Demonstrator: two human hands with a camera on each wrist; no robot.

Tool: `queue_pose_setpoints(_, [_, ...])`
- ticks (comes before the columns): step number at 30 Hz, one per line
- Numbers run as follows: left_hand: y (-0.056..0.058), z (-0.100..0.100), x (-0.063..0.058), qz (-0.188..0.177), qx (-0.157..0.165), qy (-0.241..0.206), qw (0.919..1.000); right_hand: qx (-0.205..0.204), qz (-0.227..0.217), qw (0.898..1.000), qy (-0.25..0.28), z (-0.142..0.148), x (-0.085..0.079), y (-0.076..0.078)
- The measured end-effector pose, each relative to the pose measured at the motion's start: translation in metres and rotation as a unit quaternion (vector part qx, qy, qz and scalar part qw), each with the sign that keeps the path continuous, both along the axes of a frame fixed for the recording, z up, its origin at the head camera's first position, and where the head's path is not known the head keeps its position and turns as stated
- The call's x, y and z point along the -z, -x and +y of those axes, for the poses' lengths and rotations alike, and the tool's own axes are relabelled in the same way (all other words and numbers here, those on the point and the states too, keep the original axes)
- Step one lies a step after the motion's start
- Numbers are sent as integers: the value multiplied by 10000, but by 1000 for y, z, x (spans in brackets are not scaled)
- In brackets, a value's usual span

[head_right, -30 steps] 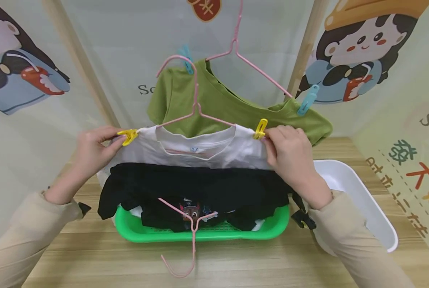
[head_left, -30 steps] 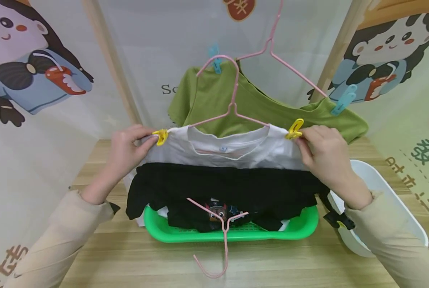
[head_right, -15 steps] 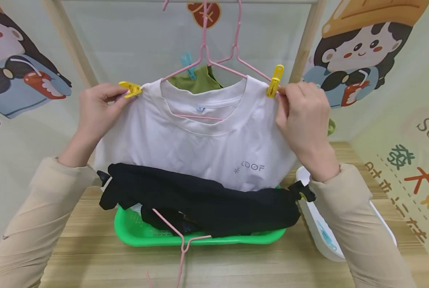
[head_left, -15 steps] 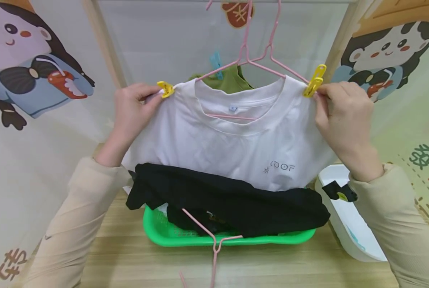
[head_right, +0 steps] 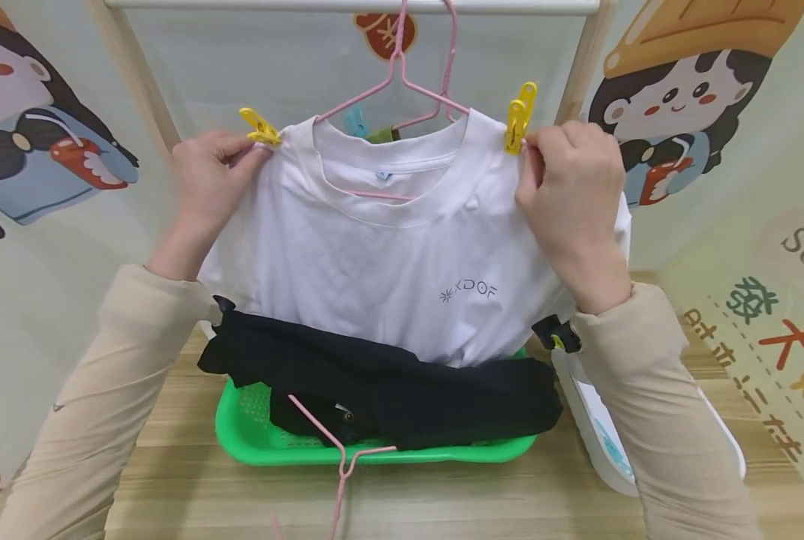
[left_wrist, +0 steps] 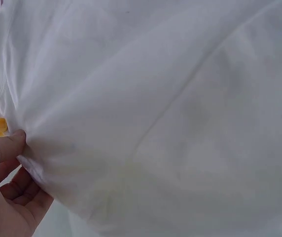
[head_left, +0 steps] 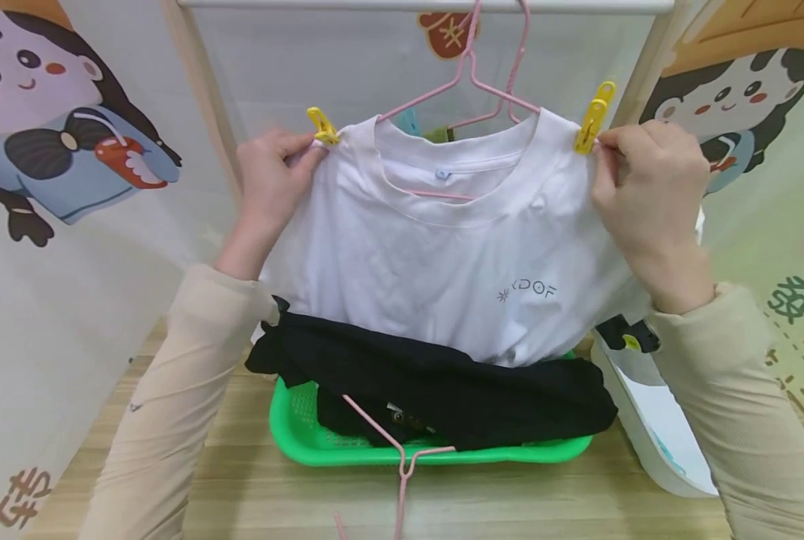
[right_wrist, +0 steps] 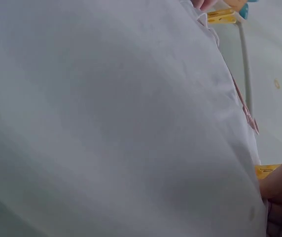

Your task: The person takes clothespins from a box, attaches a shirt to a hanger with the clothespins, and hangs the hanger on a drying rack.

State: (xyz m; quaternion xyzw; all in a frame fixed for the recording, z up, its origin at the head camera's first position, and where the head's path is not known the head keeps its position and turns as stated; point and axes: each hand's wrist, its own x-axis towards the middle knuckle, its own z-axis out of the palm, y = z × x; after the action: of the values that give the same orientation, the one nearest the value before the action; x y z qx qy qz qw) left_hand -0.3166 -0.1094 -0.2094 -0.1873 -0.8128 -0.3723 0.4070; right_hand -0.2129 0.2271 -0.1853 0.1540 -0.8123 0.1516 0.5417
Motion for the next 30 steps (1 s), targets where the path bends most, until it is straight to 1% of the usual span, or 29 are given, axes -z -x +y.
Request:
queue_pose_setpoints(3, [4, -1, 11, -127, 52, 250, 9996, -84, -37, 9995, -298, 2, 9, -1])
queue_pose_setpoints(4, [6, -2, 14, -114, 102, 343, 9993, -101, -73, 9994, -331, 3, 12, -1])
queue_pose_setpoints(8, [11, -3, 21, -143, 231, 483, 9985, -168, -169, 9980, -593, 5, 19, -2])
queue_pose_setpoints(11, [12, -3, 22, -383, 307, 437, 9978, -262, -286, 9981, -469, 5, 19, -3])
queue_pose_setpoints(15, [13, -4, 21, -760, 361, 420, 9956, -375, -542, 9978, -106, 5, 17, -5])
queue_pose_setpoints(18, [13, -3, 20, -934, 352, 445, 9940, -446, -656, 9968, -21, 6, 16, -6])
queue_pose_setpoints(21, [14, -3, 21, -1085, 334, 530, 9921, -536, -730, 9959, -45, 7, 17, -7])
queue_pose_setpoints(25, [14, -3, 21, -1346, 413, 541, 9886, -734, -724, 9947, 52, 9, 19, -7])
queue_pose_setpoints(30, [14, -7, 22, -1682, 740, 278, 9826, -1035, -440, 9920, 569, 14, 20, -8])
